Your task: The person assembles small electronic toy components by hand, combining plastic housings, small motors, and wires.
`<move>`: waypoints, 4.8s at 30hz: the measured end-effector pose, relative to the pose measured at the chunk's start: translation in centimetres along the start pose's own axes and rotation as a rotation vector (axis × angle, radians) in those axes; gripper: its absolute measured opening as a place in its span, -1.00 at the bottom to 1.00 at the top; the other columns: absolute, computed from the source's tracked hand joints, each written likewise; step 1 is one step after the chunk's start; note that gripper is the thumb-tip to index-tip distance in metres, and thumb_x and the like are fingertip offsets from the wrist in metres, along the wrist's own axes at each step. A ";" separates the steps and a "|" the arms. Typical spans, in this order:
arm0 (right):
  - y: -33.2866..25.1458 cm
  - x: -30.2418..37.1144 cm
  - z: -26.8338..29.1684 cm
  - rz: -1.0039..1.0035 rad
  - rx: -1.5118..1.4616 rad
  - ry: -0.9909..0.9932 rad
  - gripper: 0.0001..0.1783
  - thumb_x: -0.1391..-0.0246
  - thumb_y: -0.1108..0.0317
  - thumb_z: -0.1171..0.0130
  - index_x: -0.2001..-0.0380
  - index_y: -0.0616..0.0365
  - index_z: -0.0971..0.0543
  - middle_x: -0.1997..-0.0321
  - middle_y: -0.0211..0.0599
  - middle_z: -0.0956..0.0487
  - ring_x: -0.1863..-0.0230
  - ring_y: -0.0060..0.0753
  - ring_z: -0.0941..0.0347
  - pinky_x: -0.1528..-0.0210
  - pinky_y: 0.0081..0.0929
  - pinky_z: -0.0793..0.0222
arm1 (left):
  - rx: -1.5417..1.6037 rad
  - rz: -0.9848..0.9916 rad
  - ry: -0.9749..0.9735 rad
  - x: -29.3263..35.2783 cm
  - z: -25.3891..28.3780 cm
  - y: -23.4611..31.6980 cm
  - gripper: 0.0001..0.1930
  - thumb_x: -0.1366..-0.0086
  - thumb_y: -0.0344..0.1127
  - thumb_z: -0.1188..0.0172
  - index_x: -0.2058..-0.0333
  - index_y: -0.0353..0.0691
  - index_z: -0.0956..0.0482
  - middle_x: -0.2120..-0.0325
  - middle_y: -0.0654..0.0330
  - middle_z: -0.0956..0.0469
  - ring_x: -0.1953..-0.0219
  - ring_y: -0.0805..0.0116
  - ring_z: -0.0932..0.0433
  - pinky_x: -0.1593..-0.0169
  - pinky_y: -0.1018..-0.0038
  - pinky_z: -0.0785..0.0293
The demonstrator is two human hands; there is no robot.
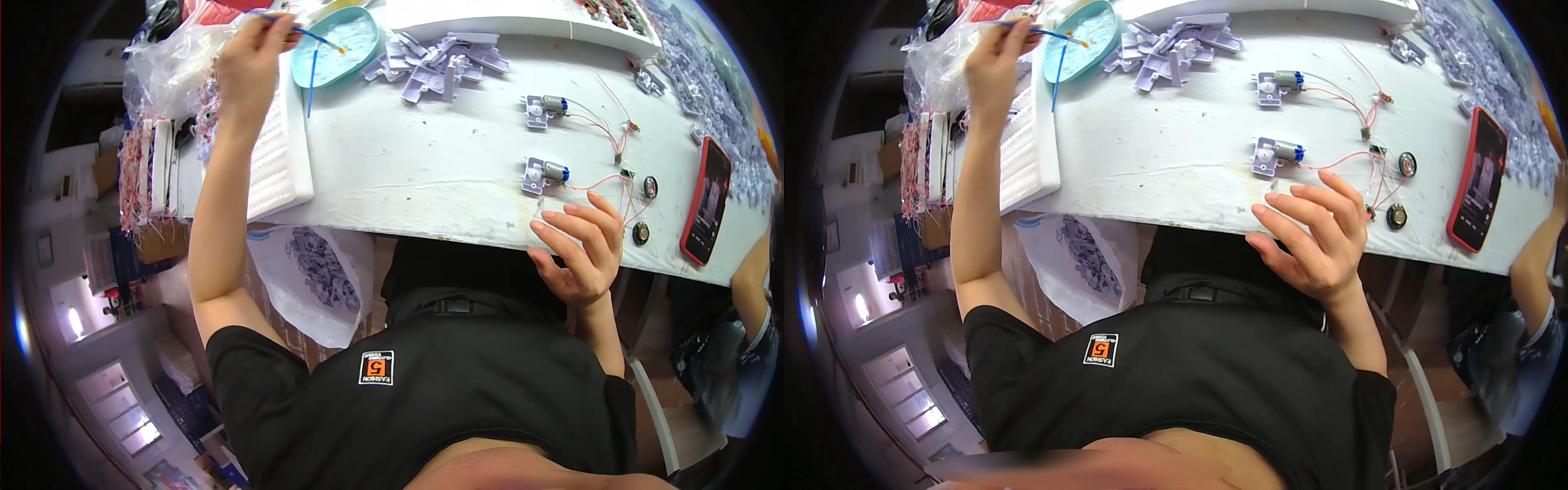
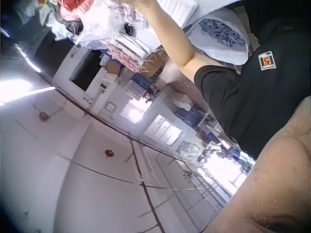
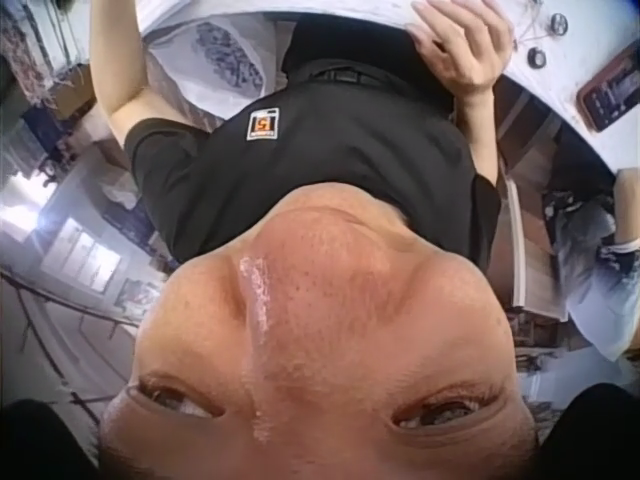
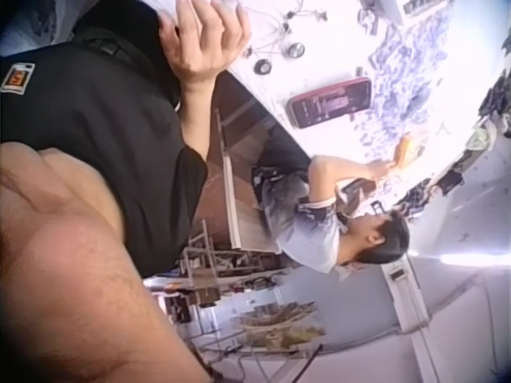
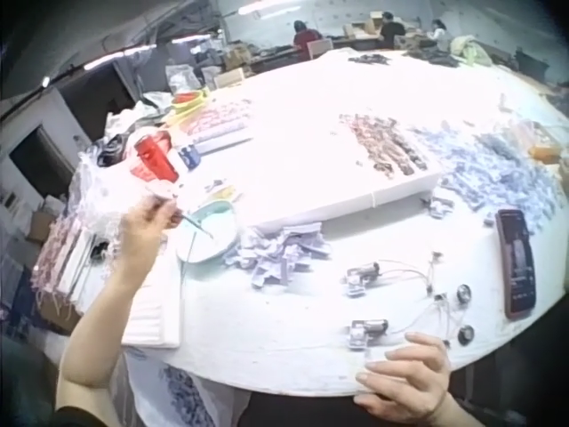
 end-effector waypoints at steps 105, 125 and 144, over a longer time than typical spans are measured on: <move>10.5 -9.0 -3.5 -0.135 -0.076 -0.260 -0.87 0.00 0.39 -0.35 0.38 0.23 -0.74 0.34 -0.12 -0.69 0.15 -0.09 -0.56 0.01 -0.24 -0.49 | 0.122 -0.526 0.076 6.4 -11.0 20.9 -0.93 -0.34 -0.54 -0.31 0.22 -0.40 -0.64 0.46 0.13 -0.69 0.42 0.43 -0.72 0.31 0.55 -0.62; 11.2 -8.0 -3.9 -0.203 -0.083 -0.240 -0.82 -0.04 0.43 -0.39 0.25 0.18 -0.76 0.30 -0.32 -0.71 0.09 -0.28 -0.51 -0.03 -0.35 -0.46 | -0.137 -0.033 0.322 2.9 0.6 2.8 -0.84 -0.47 -0.37 -0.19 0.28 -0.36 -0.58 0.44 0.09 -0.71 0.36 0.42 -0.73 0.24 0.49 -0.64; 9.2 -8.4 -1.9 -0.057 0.016 -0.267 -0.71 -0.11 0.34 -0.37 0.07 0.10 -0.71 0.04 -0.32 -0.66 -0.06 -0.22 -0.48 -0.13 -0.33 -0.42 | 0.412 -0.285 0.383 10.3 0.7 14.8 -0.84 -0.50 -0.41 -0.11 0.14 -0.44 -0.51 0.33 -0.16 -0.68 0.38 0.07 -0.74 0.30 0.23 -0.80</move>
Point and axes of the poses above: each hand's wrist, its own x-axis away from the middle knuckle, its own z-axis out of the back of the hand, y = z × x, the point moved 10 cm from there along -x, towards the middle knuckle
